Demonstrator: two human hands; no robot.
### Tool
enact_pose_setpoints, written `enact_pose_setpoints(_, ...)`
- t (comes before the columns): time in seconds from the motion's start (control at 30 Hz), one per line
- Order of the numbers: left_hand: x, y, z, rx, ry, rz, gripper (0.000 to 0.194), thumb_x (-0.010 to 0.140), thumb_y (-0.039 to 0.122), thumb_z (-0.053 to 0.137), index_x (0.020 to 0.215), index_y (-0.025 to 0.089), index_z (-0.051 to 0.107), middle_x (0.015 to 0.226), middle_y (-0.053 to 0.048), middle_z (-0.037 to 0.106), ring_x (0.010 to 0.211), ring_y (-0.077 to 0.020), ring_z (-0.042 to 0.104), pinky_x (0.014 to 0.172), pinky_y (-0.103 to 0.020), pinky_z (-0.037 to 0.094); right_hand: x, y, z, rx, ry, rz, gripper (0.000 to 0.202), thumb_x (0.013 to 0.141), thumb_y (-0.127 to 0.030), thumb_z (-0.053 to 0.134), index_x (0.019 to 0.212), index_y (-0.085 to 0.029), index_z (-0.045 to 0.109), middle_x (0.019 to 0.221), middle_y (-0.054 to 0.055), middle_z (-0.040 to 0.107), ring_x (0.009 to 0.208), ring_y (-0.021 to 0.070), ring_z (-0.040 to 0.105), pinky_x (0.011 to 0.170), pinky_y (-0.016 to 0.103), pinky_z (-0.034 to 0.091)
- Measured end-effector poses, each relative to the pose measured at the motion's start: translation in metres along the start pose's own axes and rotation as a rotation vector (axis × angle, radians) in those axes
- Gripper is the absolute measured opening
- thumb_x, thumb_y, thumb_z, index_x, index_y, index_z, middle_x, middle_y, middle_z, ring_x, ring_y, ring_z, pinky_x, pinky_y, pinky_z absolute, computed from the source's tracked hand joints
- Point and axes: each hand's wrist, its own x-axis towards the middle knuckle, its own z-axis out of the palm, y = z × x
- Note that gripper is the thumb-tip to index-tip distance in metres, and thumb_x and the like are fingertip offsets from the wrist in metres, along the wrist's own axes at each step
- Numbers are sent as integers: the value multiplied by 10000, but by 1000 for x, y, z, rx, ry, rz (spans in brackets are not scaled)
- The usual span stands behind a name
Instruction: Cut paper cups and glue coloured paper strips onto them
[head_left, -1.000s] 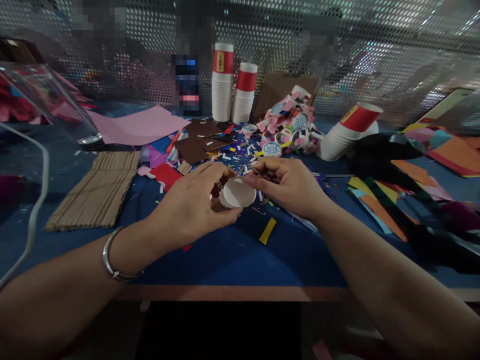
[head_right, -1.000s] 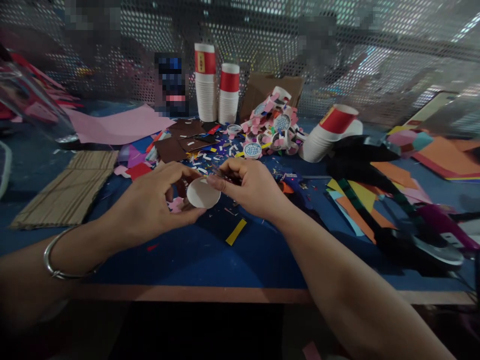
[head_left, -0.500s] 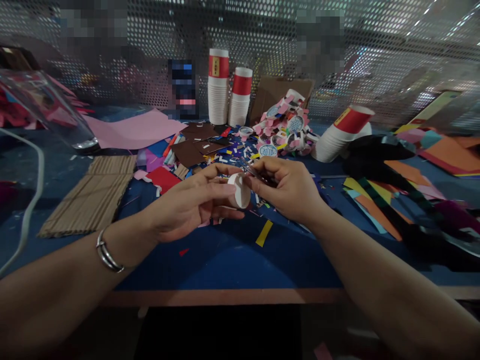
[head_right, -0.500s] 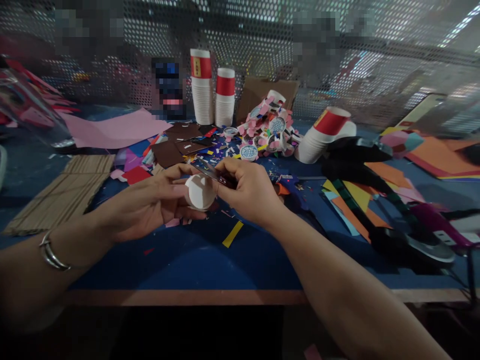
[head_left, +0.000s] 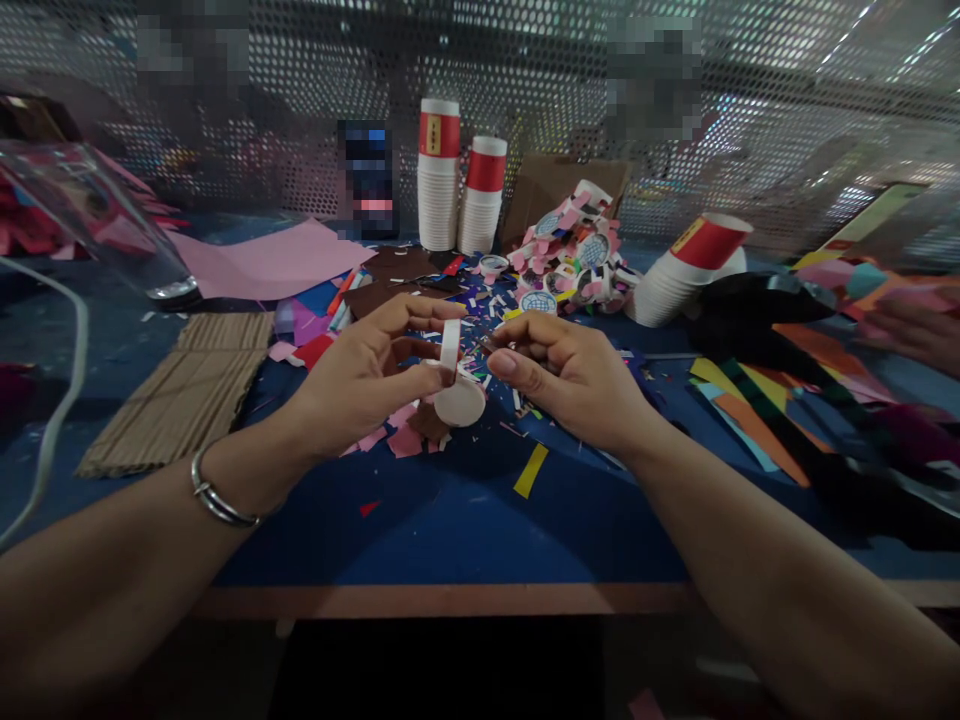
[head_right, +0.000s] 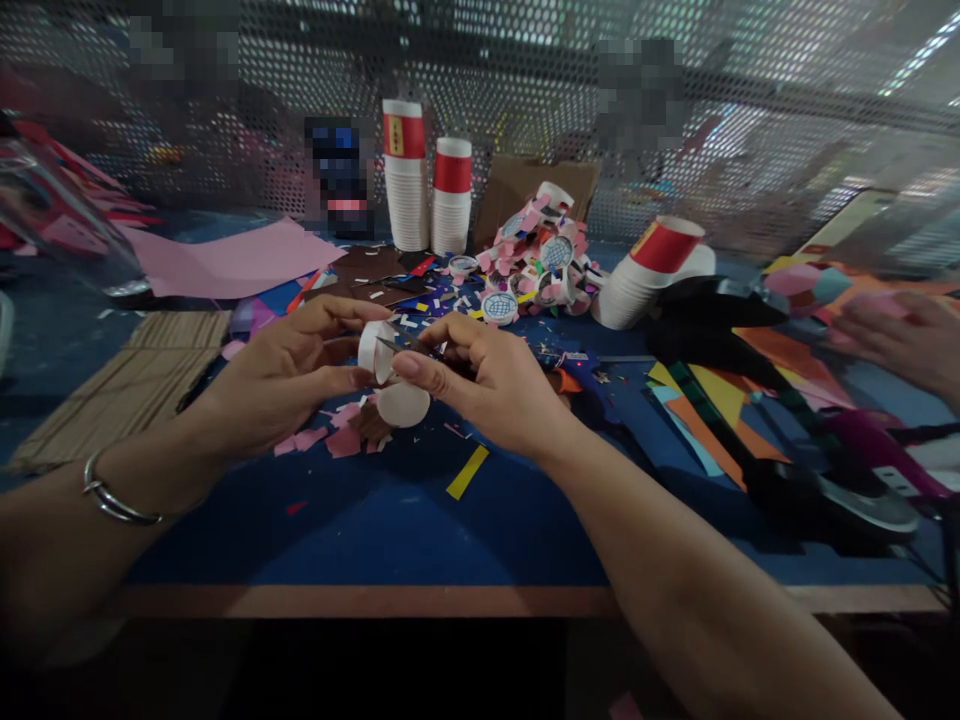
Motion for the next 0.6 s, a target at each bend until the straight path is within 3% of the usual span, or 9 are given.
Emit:
enact_pose_setpoints(0.07, 2, -2, -2, 56, 14, 69, 425, 789, 201, 841, 1180, 307, 712, 1233, -39, 699, 1119, -240, 669, 935, -414, 612, -1, 0, 0, -22, -22, 0, 484, 928, -680, 691, 945, -196, 717, 813, 11, 642, 683, 134, 520, 610, 284, 377)
enact_pose_setpoints(0.17, 1, -3, -3, 94, 19, 126, 429, 807, 200, 817, 1205, 289, 686, 1209, -45, 681, 1077, -225, 673, 897, -393, 613, -1, 1, 1, -51, -68, 5, 471, 960, -659, 656, 975, -191, 708, 804, 5, 638, 659, 126, 501, 611, 290, 370)
enact_pose_setpoints(0.3, -3, -3, -1, 188, 60, 187, 488, 789, 180, 821, 1246, 252, 665, 1240, -68, 660, 1127, -244, 671, 931, -405, 612, 0, 1, 2, -102, -96, -10, 460, 969, -638, 647, 978, -182, 709, 829, 18, 667, 721, 144, 550, 652, 297, 385)
enact_pose_setpoints(0.6, -10, 4, 6, 201, 71, 169, 487, 784, 172, 816, 1241, 282, 690, 1275, -61, 668, 1229, -305, 630, 992, -497, 606, -2, -8, 2, -135, -141, -10, 455, 978, -632, 646, 892, -188, 702, 744, -13, 628, 632, 113, 496, 600, 281, 349)
